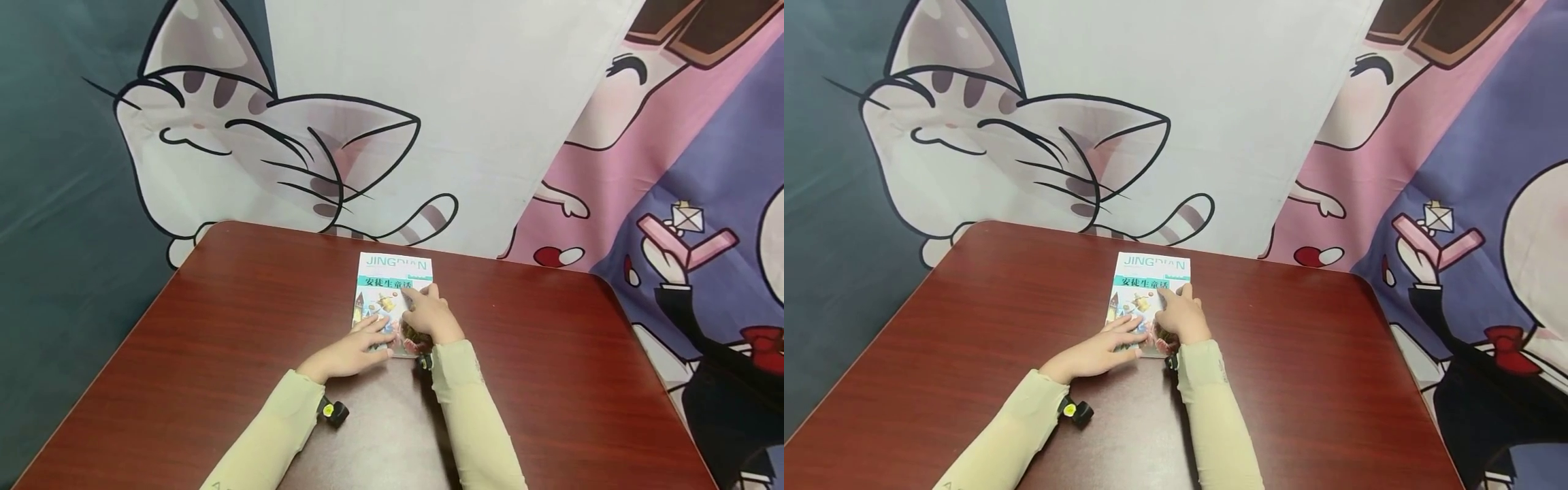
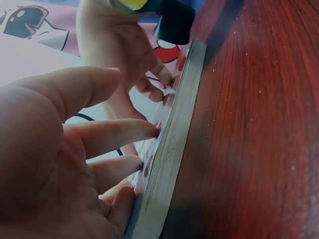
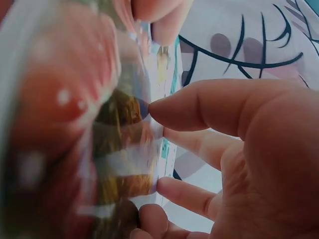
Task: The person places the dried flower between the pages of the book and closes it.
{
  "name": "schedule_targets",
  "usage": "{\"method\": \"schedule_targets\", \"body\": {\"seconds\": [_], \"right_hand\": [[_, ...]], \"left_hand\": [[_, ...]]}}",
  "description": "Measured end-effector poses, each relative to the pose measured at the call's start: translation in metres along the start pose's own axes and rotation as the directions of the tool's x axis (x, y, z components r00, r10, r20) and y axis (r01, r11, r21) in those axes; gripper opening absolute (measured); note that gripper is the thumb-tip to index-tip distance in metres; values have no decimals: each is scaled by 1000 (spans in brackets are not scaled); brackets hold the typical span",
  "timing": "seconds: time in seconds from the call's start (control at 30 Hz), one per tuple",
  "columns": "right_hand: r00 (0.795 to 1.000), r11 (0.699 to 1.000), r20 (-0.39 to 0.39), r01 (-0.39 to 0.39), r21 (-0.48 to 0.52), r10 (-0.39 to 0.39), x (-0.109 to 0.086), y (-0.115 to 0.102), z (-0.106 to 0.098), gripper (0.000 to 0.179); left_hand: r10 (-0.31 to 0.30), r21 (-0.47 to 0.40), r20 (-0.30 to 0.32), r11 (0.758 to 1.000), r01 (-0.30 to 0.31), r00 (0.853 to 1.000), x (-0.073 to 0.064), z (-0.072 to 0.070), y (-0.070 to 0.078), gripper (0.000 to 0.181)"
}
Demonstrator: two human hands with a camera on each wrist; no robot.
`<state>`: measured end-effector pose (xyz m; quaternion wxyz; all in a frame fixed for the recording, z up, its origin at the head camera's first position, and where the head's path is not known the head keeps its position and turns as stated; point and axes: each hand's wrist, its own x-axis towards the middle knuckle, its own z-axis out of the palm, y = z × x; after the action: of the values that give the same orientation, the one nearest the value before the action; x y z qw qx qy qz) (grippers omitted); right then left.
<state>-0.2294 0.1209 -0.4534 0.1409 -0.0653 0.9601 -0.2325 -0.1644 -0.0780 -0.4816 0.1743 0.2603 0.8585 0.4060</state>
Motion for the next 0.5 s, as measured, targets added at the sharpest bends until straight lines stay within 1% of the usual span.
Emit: {"method": "schedule_targets", "body": {"seconds": [0.17, 0.3, 0.4, 0.43, 0.5], "right_hand": [[999, 998, 12, -52, -25, 53, 9, -2, -2, 65], [998, 997, 16, -68, -29, 68, 14, -1, -1, 66], [999, 999, 21, -44, -15, 45, 16, 4, -2, 67], [999, 1000, 23, -27, -6, 27, 16, 7, -2, 68], [999, 999, 23, 34, 20, -34, 15, 15, -4, 67]], "left_hand": [[13, 1, -2, 1000, -13, 1000, 3, 1, -1, 51], [26, 7, -24, 1000, -25, 999, 5, 1, -1, 49], [55, 36, -46, 998, -53, 997, 7, 3, -3, 47], [71, 50, -57, 996, -68, 996, 8, 3, -3, 45], [100, 79, -80, 992, -94, 992, 9, 3, -4, 41]]}}
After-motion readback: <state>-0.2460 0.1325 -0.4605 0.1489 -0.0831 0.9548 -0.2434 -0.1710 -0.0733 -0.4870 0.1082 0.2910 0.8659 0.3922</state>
